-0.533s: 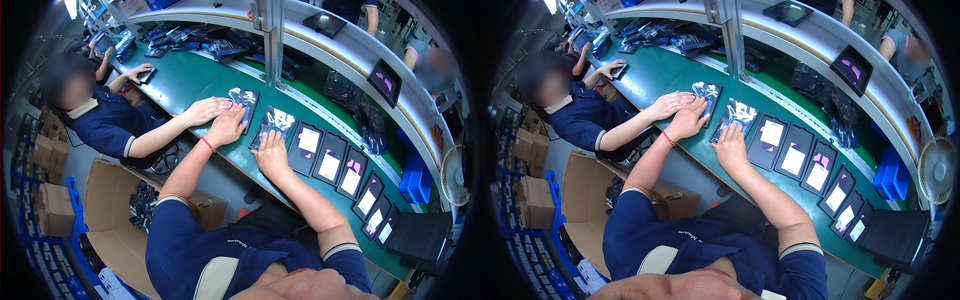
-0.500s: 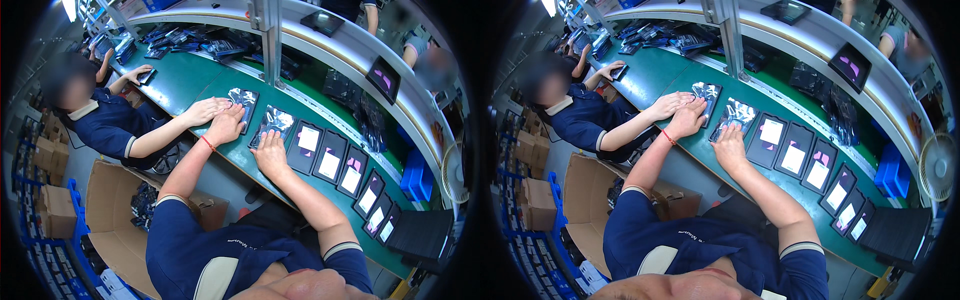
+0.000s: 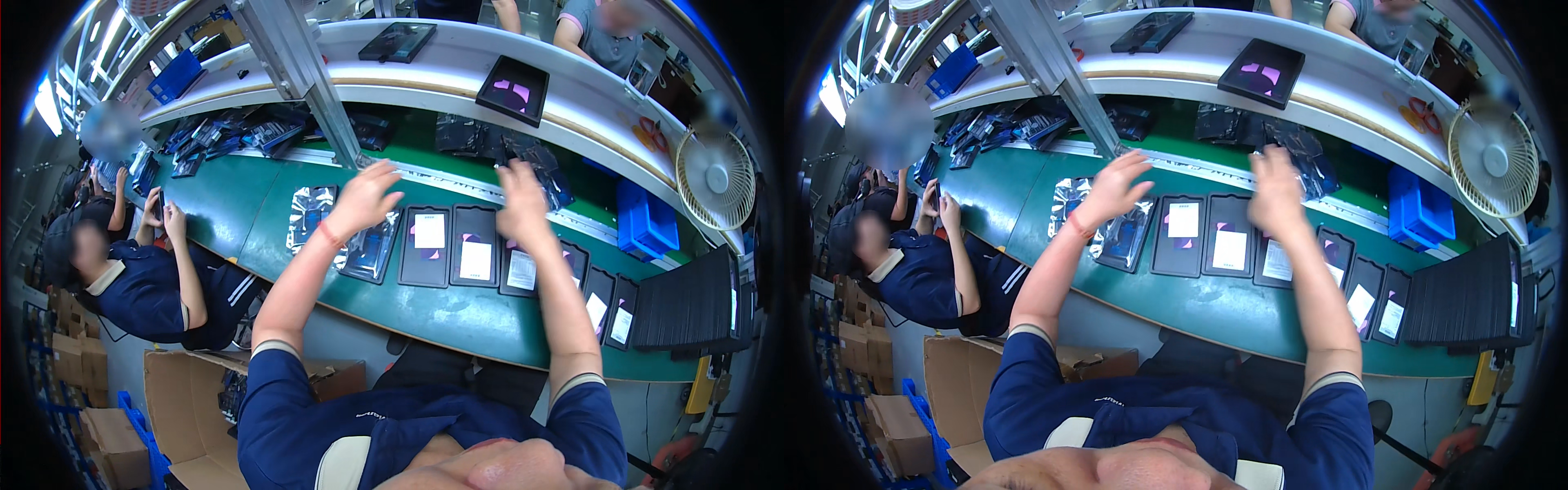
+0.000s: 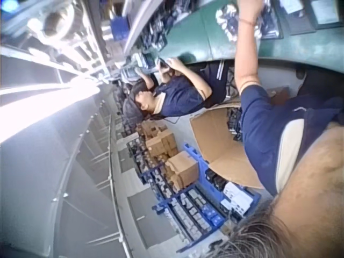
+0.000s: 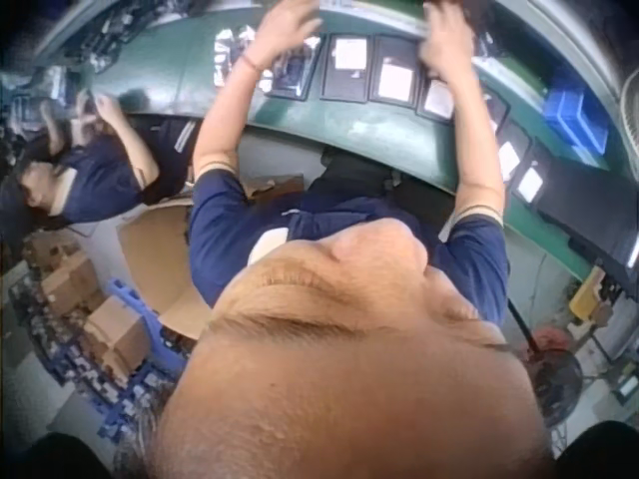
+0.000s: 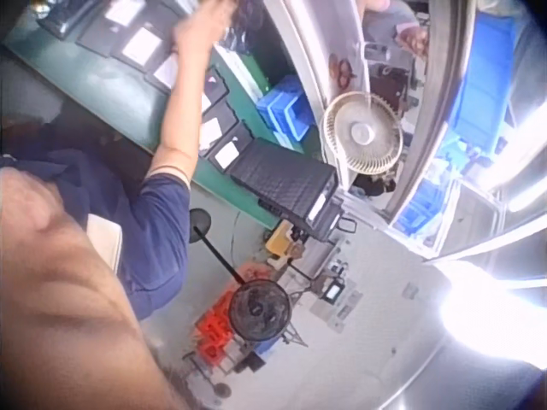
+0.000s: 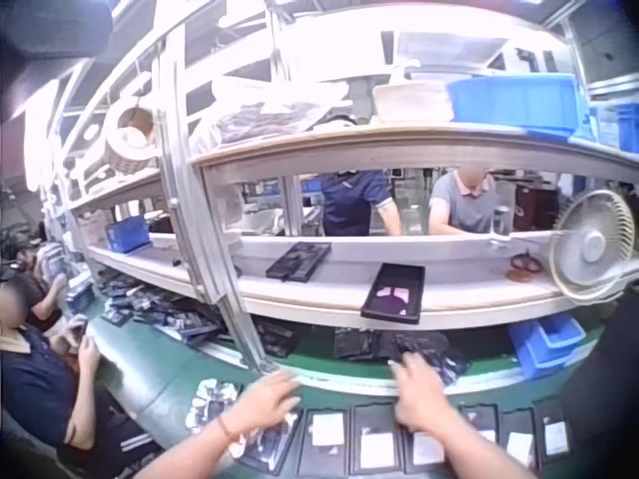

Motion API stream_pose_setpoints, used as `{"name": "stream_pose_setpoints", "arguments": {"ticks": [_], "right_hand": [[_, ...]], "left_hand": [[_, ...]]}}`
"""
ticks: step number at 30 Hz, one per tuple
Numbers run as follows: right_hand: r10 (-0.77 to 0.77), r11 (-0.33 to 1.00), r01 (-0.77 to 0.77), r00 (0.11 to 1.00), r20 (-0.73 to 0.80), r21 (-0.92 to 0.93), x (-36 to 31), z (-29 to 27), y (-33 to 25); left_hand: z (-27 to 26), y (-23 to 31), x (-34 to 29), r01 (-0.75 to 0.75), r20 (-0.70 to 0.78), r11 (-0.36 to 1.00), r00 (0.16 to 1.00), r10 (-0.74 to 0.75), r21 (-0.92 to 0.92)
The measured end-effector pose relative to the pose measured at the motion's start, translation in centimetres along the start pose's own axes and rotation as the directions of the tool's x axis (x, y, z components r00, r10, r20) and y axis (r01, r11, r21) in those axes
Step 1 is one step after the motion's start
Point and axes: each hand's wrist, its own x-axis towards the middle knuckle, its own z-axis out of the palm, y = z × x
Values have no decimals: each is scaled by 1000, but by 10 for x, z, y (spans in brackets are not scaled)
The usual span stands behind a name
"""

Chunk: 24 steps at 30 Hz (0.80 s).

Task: The recorder is seen placing electronic components into individual anti-static bags and then into product boxes on an assembly line.

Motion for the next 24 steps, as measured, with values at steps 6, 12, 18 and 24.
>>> {"name": "stream_pose_setpoints", "arguments": {"ticks": [6,12,18,24], "right_hand": [[278,954,-289,740,613,-84,-15,-25,129],[89,986,-148,852,515,74,-20,-31,134],[4,999,-19,904,427,31,-23,-30,140],[-76,991,94,981,178,-95,-31,-53,113]], "left_hand": [[115,-7,128,11,324,992,945,-52,126],[145,-18,161,315,319,949,900,-298,-2],[108,-18,129,272,416,960,882,-221,-65],[56,65,14,38,-85,990,996,-26,139]]}}
